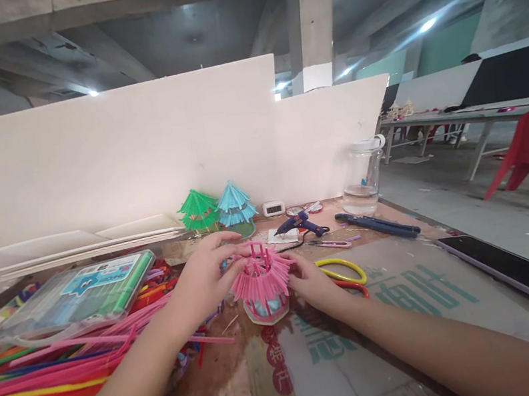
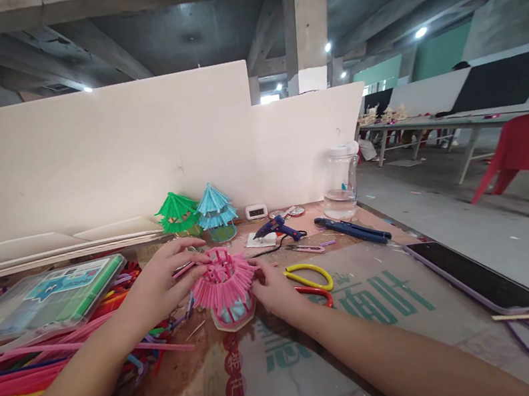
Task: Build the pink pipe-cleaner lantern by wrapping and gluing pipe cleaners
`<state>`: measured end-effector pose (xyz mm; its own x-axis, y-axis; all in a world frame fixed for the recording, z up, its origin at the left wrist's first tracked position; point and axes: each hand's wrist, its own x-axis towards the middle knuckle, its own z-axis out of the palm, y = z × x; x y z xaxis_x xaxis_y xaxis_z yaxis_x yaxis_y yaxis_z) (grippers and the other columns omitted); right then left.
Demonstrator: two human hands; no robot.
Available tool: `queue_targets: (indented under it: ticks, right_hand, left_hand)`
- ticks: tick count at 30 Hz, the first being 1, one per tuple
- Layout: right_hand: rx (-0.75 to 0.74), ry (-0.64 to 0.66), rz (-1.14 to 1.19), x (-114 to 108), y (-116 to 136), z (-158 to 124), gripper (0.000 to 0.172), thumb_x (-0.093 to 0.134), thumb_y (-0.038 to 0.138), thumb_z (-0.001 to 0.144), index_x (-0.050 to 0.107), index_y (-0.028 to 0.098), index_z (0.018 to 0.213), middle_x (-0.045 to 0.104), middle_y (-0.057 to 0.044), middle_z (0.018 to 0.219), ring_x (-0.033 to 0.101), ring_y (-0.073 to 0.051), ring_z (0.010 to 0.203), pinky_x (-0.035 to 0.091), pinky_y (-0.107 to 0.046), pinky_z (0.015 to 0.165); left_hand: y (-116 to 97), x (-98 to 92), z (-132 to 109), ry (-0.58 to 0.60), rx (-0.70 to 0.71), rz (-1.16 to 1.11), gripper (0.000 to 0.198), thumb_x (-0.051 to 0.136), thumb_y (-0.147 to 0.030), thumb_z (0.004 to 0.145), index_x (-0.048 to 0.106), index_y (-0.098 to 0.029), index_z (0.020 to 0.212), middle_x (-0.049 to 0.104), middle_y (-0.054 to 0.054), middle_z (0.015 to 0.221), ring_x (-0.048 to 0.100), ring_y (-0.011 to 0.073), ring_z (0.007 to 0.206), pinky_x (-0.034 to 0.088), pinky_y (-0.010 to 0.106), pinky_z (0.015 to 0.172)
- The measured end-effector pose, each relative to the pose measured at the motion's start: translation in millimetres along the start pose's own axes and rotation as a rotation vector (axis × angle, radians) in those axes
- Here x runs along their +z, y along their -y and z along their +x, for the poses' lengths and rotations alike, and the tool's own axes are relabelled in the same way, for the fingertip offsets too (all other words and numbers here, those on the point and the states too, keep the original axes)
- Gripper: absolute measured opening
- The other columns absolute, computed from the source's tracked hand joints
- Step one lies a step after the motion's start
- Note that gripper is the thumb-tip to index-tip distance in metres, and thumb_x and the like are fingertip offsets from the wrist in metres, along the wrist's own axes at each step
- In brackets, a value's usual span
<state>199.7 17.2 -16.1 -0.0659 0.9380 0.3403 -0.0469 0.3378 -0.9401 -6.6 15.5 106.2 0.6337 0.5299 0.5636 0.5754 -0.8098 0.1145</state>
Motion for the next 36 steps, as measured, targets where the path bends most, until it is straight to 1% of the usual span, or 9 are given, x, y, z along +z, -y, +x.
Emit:
queue_targets:
  ticks: [5, 12, 17, 21, 28, 30, 32, 34, 36]
  right_hand:
    - [0.003, -0.001, -0.013, 1, 1, -1, 0.034, 0.058, 0.018, 0.068, 0.061, 0.020, 0.102, 0.073, -0.005, 0.093, 0.068, -0.021, 0.088, 0.052, -0.034, 0.079]
    - [0.029, -0.035, -0.017, 2, 6, -3, 0.025, 0.056, 0.017, 0.067, 0.063, 0.020, 0.091, 0.070, 0.000, 0.075, 0.062, -0.016, 0.068, 0.048, -0.028, 0.062]
    - [0.032, -0.149, 0.026, 0, 7, -1, 0.026, 0.053, 0.020, 0.066, 0.058, 0.021, 0.091, 0.060, 0.005, 0.065, 0.052, -0.012, 0.052, 0.043, -0.025, 0.051]
    - [0.030, -0.218, 0.060, -5, 17, 3, 0.023, 0.058, 0.031, 0.069, 0.055, 0.021, 0.090, 0.049, 0.009, 0.054, 0.046, -0.011, 0.044, 0.038, -0.023, 0.045]
    - [-0.017, -0.254, 0.071, -37, 52, 22, 0.041, 0.058, 0.060, 0.072, 0.057, 0.020, 0.081, 0.030, 0.013, 0.041, 0.029, -0.009, 0.038, 0.035, -0.025, 0.043]
    - [-0.014, -0.228, 0.049, -48, 63, 27, 0.043, 0.062, 0.061, 0.069, 0.060, 0.019, 0.078, 0.029, 0.013, 0.039, 0.027, -0.008, 0.038, 0.033, -0.024, 0.043]
    - [0.003, -0.184, 0.017, -60, 74, 29, 0.041, 0.068, 0.057, 0.065, 0.063, 0.018, 0.074, 0.032, 0.012, 0.038, 0.028, -0.008, 0.037, 0.032, -0.024, 0.043]
    - [0.009, -0.157, -0.015, -71, 85, 29, 0.038, 0.072, 0.053, 0.062, 0.066, 0.017, 0.073, 0.037, 0.010, 0.038, 0.031, -0.008, 0.038, 0.032, -0.025, 0.044]
    - [-0.008, -0.168, -0.036, -82, 96, 28, 0.037, 0.072, 0.051, 0.064, 0.068, 0.017, 0.076, 0.040, 0.009, 0.040, 0.035, -0.009, 0.041, 0.034, -0.026, 0.047]
  left_hand:
    - [-9, -2.4, -1, -0.009, 0.004, 0.037, 0.025, 0.049, -0.029, 0.090, 0.072, -0.021, 0.094, 0.064, 0.011, 0.113, 0.060, 0.0252, 0.112, 0.048, 0.044, 0.098]
    - [-11, -5.5, -1, 0.015, -0.025, 0.033, 0.027, 0.047, -0.032, 0.091, 0.071, -0.022, 0.098, 0.065, 0.010, 0.115, 0.059, 0.0246, 0.112, 0.047, 0.043, 0.099]
    - [-11, -9.1, 0, 0.006, -0.066, 0.038, 0.033, 0.044, -0.037, 0.093, 0.070, -0.019, 0.102, 0.066, 0.011, 0.116, 0.059, 0.0251, 0.113, 0.045, 0.044, 0.101]
    - [-8, -10.1, 0, 0.001, -0.061, 0.042, 0.031, 0.046, -0.036, 0.093, 0.070, -0.019, 0.099, 0.067, 0.010, 0.113, 0.060, 0.0244, 0.110, 0.045, 0.044, 0.100]
    - [-4, -13.0, 0, -0.055, -0.087, 0.027, 0.033, 0.046, -0.042, 0.093, 0.070, -0.020, 0.097, 0.066, 0.009, 0.112, 0.060, 0.0236, 0.111, 0.045, 0.040, 0.101]
    - [-3, -13.7, -1, -0.047, -0.125, 0.005, 0.036, 0.047, -0.048, 0.091, 0.067, -0.021, 0.104, 0.064, 0.009, 0.117, 0.059, 0.0245, 0.114, 0.044, 0.041, 0.103]
    - [-2, -13.0, -3, -0.006, -0.177, -0.029, 0.046, 0.051, -0.054, 0.088, 0.060, -0.021, 0.119, 0.061, 0.010, 0.126, 0.055, 0.0268, 0.120, 0.043, 0.043, 0.104]
    - [-2, -11.4, -4, 0.046, -0.230, -0.056, 0.060, 0.054, -0.058, 0.085, 0.051, -0.021, 0.132, 0.057, 0.011, 0.134, 0.052, 0.0294, 0.125, 0.042, 0.045, 0.105]
    - [-2, -9.6, -4, 0.073, -0.259, -0.065, 0.066, 0.053, -0.060, 0.084, 0.047, -0.020, 0.136, 0.055, 0.011, 0.137, 0.051, 0.0310, 0.126, 0.042, 0.047, 0.105]
